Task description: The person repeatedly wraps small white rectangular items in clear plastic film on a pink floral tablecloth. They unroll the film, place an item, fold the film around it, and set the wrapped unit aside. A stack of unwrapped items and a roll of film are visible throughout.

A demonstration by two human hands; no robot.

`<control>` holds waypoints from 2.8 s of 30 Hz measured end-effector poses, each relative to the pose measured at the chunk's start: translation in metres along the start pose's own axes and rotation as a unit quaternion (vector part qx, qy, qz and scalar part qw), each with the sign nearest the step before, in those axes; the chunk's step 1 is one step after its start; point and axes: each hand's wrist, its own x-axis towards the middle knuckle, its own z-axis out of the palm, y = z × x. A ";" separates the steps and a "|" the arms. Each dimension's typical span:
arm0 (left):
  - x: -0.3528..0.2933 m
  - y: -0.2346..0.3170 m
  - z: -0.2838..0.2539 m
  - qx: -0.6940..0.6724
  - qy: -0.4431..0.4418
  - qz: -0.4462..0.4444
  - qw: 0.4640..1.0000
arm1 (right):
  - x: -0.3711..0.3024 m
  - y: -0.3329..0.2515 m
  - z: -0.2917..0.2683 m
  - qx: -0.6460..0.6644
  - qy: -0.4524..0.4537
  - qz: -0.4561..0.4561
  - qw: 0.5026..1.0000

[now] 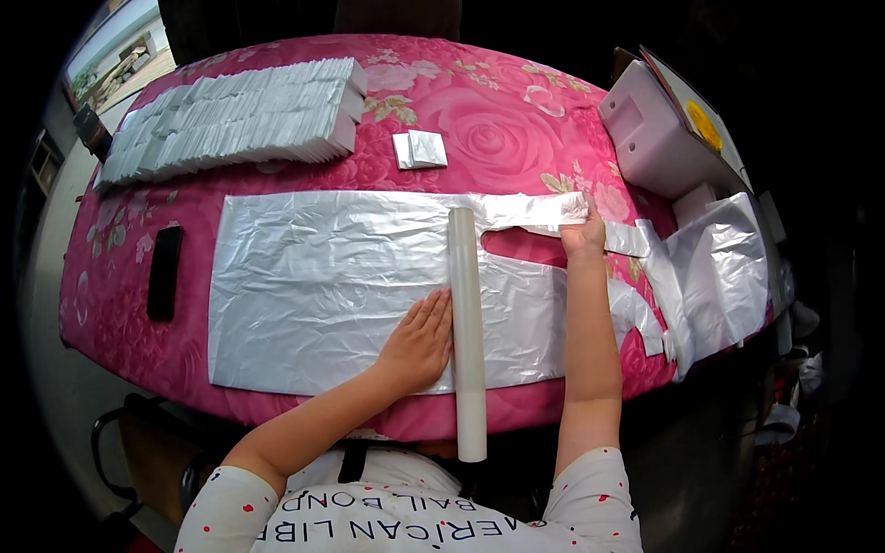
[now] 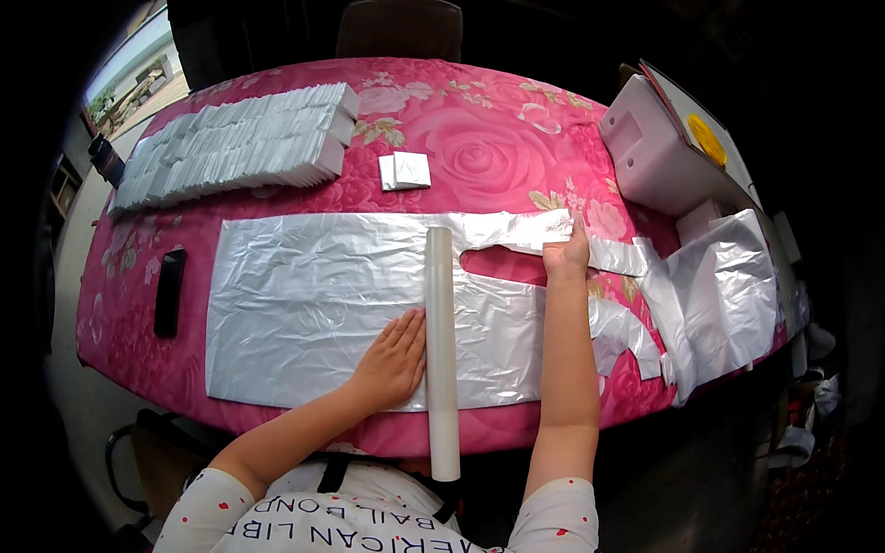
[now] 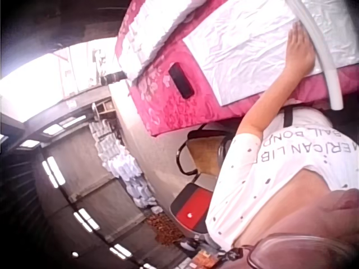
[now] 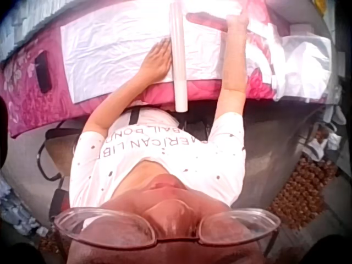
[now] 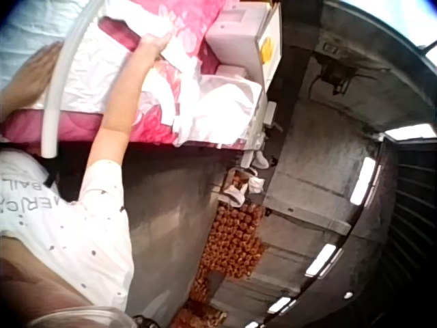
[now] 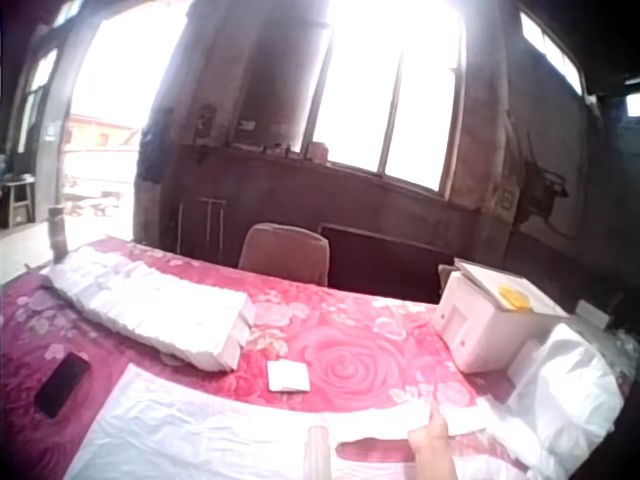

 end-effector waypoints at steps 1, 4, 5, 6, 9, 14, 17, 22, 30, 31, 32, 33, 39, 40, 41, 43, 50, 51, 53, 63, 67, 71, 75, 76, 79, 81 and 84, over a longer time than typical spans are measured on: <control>-0.001 -0.001 0.000 0.000 0.000 -0.005 1.000 | 0.003 -0.016 0.002 0.008 0.078 -0.005 0.997; -0.001 0.000 0.002 0.000 0.005 0.000 1.000 | 0.022 -0.074 -0.021 0.014 0.037 -0.041 0.998; -0.001 0.001 0.002 -0.003 0.005 0.000 1.000 | 0.025 -0.089 -0.023 0.005 0.038 -0.067 0.997; -0.001 0.001 0.001 -0.006 0.007 0.000 1.000 | 0.026 -0.101 -0.022 -0.005 0.039 -0.092 0.995; 0.000 0.003 -0.001 -0.008 0.010 0.004 1.000 | 0.019 -0.132 -0.006 0.008 -0.070 -0.102 0.992; -0.002 0.001 0.000 0.004 0.017 0.003 1.000 | -0.102 -0.055 0.104 -0.185 -0.247 -0.131 0.942; -0.003 -0.001 0.000 -0.005 -0.007 -0.007 1.000 | -0.175 0.039 0.136 -0.311 -0.416 -0.120 0.846; -0.005 -0.013 0.035 0.073 0.143 0.055 0.986 | -0.278 0.192 0.136 -0.508 -0.508 -0.083 0.690; 0.000 -0.007 0.019 0.016 0.022 0.030 0.999 | -0.306 0.282 0.110 -0.595 -0.600 -0.104 0.524; -0.001 -0.007 0.020 0.021 0.021 0.031 0.999 | -0.307 0.270 0.110 -0.583 -0.616 -0.096 0.521; -0.003 -0.008 0.020 0.027 0.021 0.026 0.999 | -0.310 0.257 0.111 -0.550 -0.635 -0.090 0.536; -0.001 -0.005 0.016 0.015 0.025 0.026 0.999 | -0.311 0.234 0.110 -0.523 -0.645 -0.088 0.550; 0.004 -0.012 -0.001 -0.230 0.165 -0.019 0.959 | -0.298 0.104 0.065 -0.528 -0.594 -0.170 0.583; 0.007 -0.024 -0.012 -0.316 0.173 -0.045 0.932 | -0.295 0.085 0.057 -0.554 -0.572 -0.197 0.571; 0.014 -0.036 -0.018 -0.404 0.181 -0.067 0.894 | -0.290 0.072 0.048 -0.571 -0.548 -0.198 0.579; 0.038 -0.054 -0.025 -0.633 0.141 -0.188 0.738 | -0.284 0.041 0.029 -0.617 -0.486 -0.204 0.585; 0.088 -0.062 -0.032 -0.823 0.032 -0.324 0.466 | -0.257 0.006 -0.024 -0.700 -0.420 -0.221 0.534; 0.088 -0.066 -0.028 -0.826 0.028 -0.321 0.463 | -0.254 0.005 -0.027 -0.706 -0.432 -0.216 0.518; 0.085 -0.070 -0.025 -0.830 0.021 -0.320 0.456 | -0.251 0.003 -0.029 -0.714 -0.460 -0.208 0.486; 0.001 -0.094 -0.079 -0.801 0.052 -0.315 0.507 | -0.248 0.043 -0.011 -0.709 -0.568 -0.193 0.370; -0.063 -0.108 -0.105 -0.753 0.084 -0.332 0.562 | -0.282 0.108 0.034 -0.640 -0.679 -0.148 0.328; -0.134 -0.117 -0.126 -0.715 0.110 -0.337 0.603 | -0.325 0.143 0.076 -0.446 -0.778 -0.068 0.438; -0.192 -0.109 -0.153 -0.646 0.211 -0.339 0.651 | -0.293 0.150 0.091 -0.504 -0.701 -0.150 0.482; -0.206 -0.108 -0.155 -0.631 0.237 -0.354 0.649 | -0.280 0.155 0.093 -0.528 -0.690 -0.208 0.449; -0.240 -0.094 -0.158 -0.598 0.241 -0.385 0.661 | -0.257 0.176 0.097 -0.602 -0.689 -0.244 0.323; -0.253 -0.085 -0.152 -0.596 0.216 -0.388 0.670 | -0.253 0.196 0.101 -0.603 -0.698 -0.257 0.288; -0.259 -0.067 -0.141 -0.570 0.193 -0.400 0.691 | -0.261 0.230 0.112 -0.584 -0.707 -0.277 0.286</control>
